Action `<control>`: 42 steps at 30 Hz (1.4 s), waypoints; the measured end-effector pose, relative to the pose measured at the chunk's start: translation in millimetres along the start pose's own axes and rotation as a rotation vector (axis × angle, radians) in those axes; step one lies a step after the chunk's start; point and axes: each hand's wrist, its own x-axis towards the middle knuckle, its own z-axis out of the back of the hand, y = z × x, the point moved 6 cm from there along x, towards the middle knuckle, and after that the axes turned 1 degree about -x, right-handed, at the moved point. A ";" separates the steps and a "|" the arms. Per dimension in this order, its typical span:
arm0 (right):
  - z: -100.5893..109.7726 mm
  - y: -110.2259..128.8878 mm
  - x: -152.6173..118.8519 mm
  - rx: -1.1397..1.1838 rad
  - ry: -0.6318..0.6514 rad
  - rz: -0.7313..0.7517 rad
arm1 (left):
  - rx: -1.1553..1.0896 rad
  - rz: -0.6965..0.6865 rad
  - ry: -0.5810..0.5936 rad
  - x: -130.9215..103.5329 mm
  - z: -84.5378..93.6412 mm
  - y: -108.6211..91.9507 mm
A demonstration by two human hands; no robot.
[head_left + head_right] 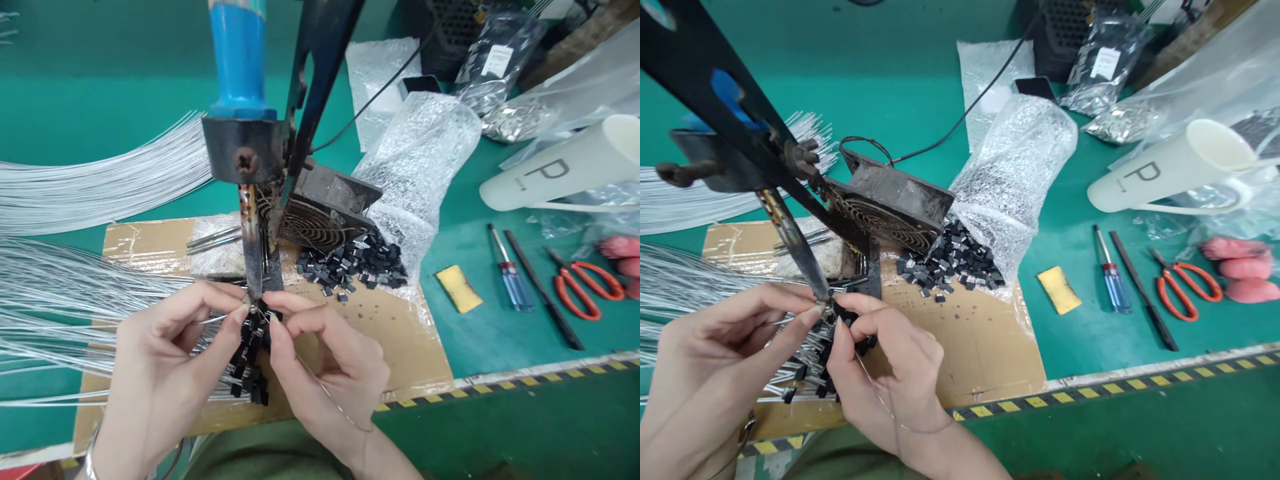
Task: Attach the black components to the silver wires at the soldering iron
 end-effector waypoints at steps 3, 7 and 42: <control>-0.3 -0.6 0.6 0.007 0.005 0.001 | -0.015 0.016 0.012 0.3 -0.2 -1.4; -0.5 -1.8 0.2 0.017 0.024 0.002 | 0.004 0.047 0.026 1.0 -0.6 -3.8; 0.9 -2.9 -0.2 0.032 0.002 0.009 | -0.014 0.037 0.039 0.6 -2.3 -2.2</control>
